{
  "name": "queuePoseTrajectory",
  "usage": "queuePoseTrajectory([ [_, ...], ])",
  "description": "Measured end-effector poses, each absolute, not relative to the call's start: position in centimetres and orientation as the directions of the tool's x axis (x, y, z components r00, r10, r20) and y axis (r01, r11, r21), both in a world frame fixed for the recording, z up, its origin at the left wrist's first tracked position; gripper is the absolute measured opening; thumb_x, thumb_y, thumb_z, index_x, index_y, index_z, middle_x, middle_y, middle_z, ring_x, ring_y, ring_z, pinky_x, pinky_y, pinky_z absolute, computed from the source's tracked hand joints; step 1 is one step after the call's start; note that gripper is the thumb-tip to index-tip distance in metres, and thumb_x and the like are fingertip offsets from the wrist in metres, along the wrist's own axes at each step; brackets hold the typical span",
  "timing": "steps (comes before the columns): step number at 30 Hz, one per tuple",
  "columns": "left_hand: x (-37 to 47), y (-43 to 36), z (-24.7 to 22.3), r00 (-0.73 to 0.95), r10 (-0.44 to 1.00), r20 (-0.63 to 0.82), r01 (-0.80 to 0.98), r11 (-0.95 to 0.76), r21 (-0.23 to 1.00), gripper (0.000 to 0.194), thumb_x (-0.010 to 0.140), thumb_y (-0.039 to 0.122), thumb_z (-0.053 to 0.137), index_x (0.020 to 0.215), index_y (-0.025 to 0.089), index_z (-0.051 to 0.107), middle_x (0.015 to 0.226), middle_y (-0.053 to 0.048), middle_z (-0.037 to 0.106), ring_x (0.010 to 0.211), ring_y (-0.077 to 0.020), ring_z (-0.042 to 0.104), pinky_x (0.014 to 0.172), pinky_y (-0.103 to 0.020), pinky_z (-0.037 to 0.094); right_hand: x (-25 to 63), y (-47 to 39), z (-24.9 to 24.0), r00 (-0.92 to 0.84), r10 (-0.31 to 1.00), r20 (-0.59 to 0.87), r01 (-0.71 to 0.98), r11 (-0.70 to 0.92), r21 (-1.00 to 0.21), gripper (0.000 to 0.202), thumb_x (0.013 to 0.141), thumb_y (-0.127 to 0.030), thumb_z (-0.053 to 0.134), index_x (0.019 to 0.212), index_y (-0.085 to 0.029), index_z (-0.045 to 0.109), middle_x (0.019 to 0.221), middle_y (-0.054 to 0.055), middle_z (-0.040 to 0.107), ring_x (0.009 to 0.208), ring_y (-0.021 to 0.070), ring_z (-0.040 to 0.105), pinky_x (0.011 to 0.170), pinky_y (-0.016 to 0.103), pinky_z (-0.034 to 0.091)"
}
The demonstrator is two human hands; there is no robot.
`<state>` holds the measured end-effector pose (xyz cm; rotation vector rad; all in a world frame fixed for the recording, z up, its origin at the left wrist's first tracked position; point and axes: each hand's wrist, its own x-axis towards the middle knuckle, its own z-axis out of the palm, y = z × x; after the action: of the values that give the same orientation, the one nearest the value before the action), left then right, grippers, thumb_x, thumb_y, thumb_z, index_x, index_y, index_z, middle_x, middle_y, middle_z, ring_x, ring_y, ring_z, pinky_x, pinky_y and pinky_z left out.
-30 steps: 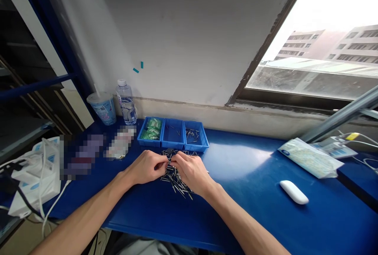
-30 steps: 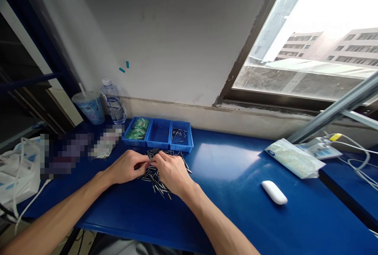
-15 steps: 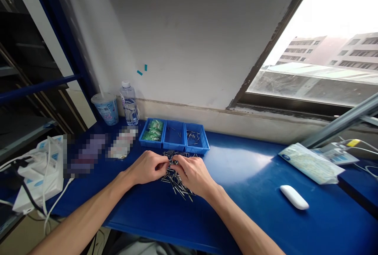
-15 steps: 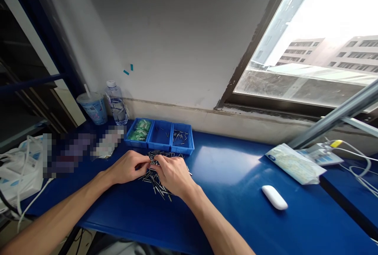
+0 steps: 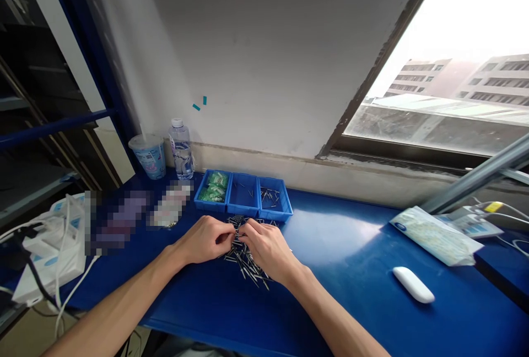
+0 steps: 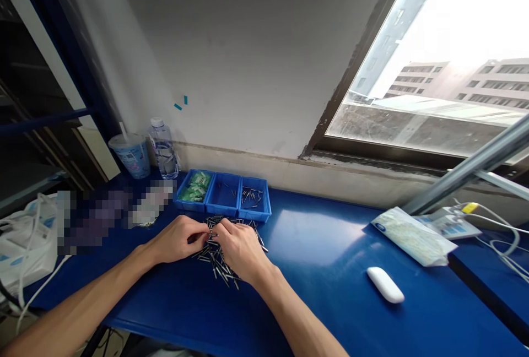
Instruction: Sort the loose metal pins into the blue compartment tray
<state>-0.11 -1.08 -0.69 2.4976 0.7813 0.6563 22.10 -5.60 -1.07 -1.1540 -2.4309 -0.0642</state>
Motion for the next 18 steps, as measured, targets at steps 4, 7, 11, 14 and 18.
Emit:
queuePoseTrajectory([
  [4, 0.0, -1.1, -0.7, 0.726, 0.614, 0.311, 0.405, -0.746, 0.528, 0.026, 0.093, 0.014, 0.053, 0.068, 0.019, 0.049, 0.058, 0.005, 0.052, 0.053, -0.0103, 0.044, 0.058, -0.026, 0.029, 22.2, -5.5, -1.1, -0.559, 0.724, 0.405, 0.739, 0.656, -0.153, 0.013, 0.108, -0.013, 0.05, 0.102, -0.02, 0.059, 0.087, 0.001, 0.069, 0.07, 0.0153, 0.065, 0.066, 0.027, 0.041],
  [7, -0.1, -1.1, -0.6, 0.724, 0.613, 0.317, 0.4, -0.747, 0.531, 0.025, 0.092, 0.013, 0.053, 0.068, 0.019, 0.051, 0.059, 0.004, 0.054, 0.053, -0.0107, 0.047, 0.058, -0.026, 0.029, 22.1, -5.6, -1.0, -0.548, 0.721, 0.424, 0.732, 0.659, -0.175, 0.008, 0.108, -0.02, 0.054, 0.115, -0.019, 0.058, 0.094, 0.003, 0.071, 0.074, 0.0168, 0.067, 0.068, 0.028, 0.043],
  [11, 0.1, -1.2, -0.6, 0.727, 0.613, 0.308, 0.415, -0.751, 0.514, 0.025, 0.094, 0.014, 0.053, 0.069, 0.019, 0.053, 0.06, 0.003, 0.055, 0.053, -0.0115, 0.048, 0.059, -0.026, 0.03, 21.9, -5.5, -1.2, -0.531, 0.728, 0.433, 0.758, 0.637, -0.141, 0.017, 0.103, -0.009, 0.05, 0.099, -0.021, 0.061, 0.088, 0.001, 0.067, 0.071, 0.0152, 0.064, 0.066, 0.027, 0.041],
  [14, 0.2, -1.4, -0.5, 0.726, 0.618, 0.302, 0.43, -0.75, 0.502, 0.026, 0.096, 0.016, 0.053, 0.07, 0.019, 0.057, 0.059, 0.003, 0.056, 0.053, -0.0117, 0.05, 0.058, -0.026, 0.03, 22.2, -5.4, -1.1, -0.543, 0.7, 0.463, 0.746, 0.656, -0.116, 0.024, 0.098, -0.003, 0.047, 0.094, -0.02, 0.062, 0.083, 0.001, 0.064, 0.07, 0.0144, 0.061, 0.065, 0.026, 0.041],
  [18, -0.5, -0.9, -0.1, 0.685, 0.652, 0.325, 0.455, -0.731, 0.509, 0.026, 0.102, 0.023, 0.053, 0.084, 0.02, 0.072, 0.064, 0.002, 0.065, 0.057, -0.0129, 0.059, 0.061, -0.025, 0.035, 23.3, -5.9, 1.4, -0.487, 0.592, 0.642, 0.692, 0.71, -0.13, 0.028, 0.102, -0.003, 0.042, 0.099, -0.019, 0.065, 0.085, 0.004, 0.069, 0.067, 0.0144, 0.062, 0.063, 0.027, 0.044],
])
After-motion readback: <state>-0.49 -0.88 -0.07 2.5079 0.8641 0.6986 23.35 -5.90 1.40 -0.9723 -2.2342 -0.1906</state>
